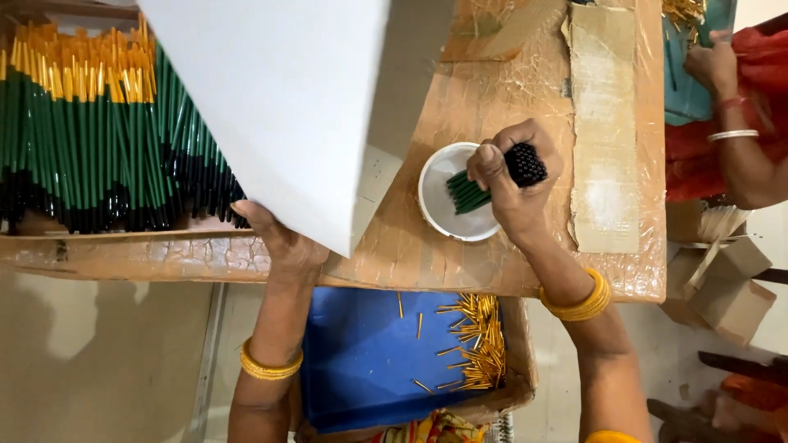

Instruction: Sorting and grouping green and gold incense sticks for packaging.

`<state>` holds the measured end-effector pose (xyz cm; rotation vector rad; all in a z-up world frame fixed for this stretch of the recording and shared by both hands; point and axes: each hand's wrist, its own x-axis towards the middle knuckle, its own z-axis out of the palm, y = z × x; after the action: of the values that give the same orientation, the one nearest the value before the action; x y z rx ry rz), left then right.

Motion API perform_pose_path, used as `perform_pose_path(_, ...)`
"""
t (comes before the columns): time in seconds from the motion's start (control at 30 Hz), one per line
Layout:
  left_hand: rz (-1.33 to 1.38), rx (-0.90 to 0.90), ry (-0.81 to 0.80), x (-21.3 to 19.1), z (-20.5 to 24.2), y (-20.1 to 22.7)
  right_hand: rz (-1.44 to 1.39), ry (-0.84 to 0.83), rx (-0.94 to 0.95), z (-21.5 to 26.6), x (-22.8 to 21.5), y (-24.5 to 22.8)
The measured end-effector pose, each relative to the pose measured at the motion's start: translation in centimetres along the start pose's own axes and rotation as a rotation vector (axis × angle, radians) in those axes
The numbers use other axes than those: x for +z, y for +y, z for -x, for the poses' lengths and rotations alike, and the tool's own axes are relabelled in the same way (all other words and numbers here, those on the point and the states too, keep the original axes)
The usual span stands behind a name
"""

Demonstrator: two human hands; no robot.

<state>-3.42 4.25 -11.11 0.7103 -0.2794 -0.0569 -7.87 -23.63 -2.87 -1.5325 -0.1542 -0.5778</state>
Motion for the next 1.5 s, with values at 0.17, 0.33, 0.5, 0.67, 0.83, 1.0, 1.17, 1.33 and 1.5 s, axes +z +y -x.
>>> perform_pose_path(0.17,0.008,-0.150,-0.074,-2.3,0.5,-2.2,-0.024,0.024,-0.018,-0.5,-0.2,-1.4)
perform_pose_path(0.33,-0.448,0.059,-0.184,5.3,-1.9,2.6,-0.215,0.154,-0.063,-1.3,-5.5,-3.2)
perform_pose_path(0.5,-0.679,0.080,-0.275,6.3,-1.3,4.5,-0.227,0.150,-0.148,0.3,-15.1,-5.8)
perform_pose_path(0.67,-1.171,0.240,-0.454,7.8,-0.6,5.9,-0.090,0.405,-0.225,2.3,-19.9,-6.6)
perform_pose_path(0.83,-1.372,0.230,-0.615,8.1,-1.6,5.8,0.189,0.368,-0.217,4.3,-20.5,-2.0)
perform_pose_path(1.0,-1.532,0.222,-0.692,9.7,-2.9,6.9,0.150,0.419,-0.147,4.0,-19.7,-2.9)
perform_pose_path(1.17,-1.340,0.544,-0.960,16.9,4.1,1.4,0.215,0.424,-0.136,4.3,-19.0,-2.8)
perform_pose_path(1.33,-1.382,0.494,-1.185,22.1,8.0,-9.8,0.248,0.403,-0.221,4.5,-20.4,-2.6)
perform_pose_path(1.5,-1.501,0.374,-1.155,22.0,7.8,-14.4,-0.350,0.716,-0.149,3.4,-23.3,-4.4)
